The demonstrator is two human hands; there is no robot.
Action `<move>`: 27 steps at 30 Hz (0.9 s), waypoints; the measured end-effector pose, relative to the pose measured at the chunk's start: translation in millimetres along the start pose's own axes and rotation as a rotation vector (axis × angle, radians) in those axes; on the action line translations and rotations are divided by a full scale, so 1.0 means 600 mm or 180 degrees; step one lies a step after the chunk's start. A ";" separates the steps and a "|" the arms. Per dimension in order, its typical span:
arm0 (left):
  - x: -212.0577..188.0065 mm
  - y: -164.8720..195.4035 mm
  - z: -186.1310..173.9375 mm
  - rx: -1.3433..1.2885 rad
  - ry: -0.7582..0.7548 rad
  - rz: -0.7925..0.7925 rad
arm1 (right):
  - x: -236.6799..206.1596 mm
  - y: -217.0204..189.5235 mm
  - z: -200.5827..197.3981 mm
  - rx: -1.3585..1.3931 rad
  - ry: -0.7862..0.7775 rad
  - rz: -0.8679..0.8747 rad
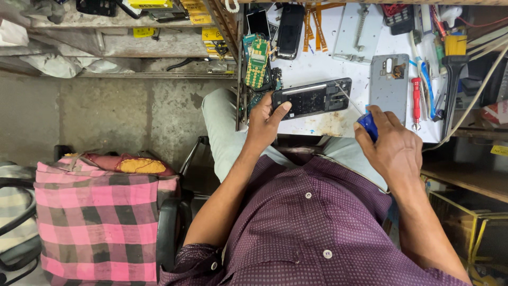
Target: The person works at a repair bench on a disassembled smartphone, holding the phone body with one hand while using a red pry tool and then a blue-handled screwdriver to pry and unscrew the back cover and internal components. They reposition the phone repeatedly and set the removed cover aside on the bench.
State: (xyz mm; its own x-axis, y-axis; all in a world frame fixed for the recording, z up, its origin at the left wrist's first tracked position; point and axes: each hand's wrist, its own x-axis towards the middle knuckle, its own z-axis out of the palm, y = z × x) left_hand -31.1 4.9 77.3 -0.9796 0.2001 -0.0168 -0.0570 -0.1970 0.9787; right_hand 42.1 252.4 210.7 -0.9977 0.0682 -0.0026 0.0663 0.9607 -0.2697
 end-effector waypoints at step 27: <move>-0.026 0.022 0.013 -0.1045 -0.0101 -0.0282 | 0.021 0.037 0.054 0.4188 -0.0040 0.1181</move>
State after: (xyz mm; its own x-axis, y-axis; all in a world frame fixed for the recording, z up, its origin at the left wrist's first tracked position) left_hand -15.3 6.6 92.0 -0.9619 0.2591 -0.0875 -0.2057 -0.4749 0.8556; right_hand 30.6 266.0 173.2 -0.9253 0.2542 -0.2815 0.2707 -0.0773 -0.9596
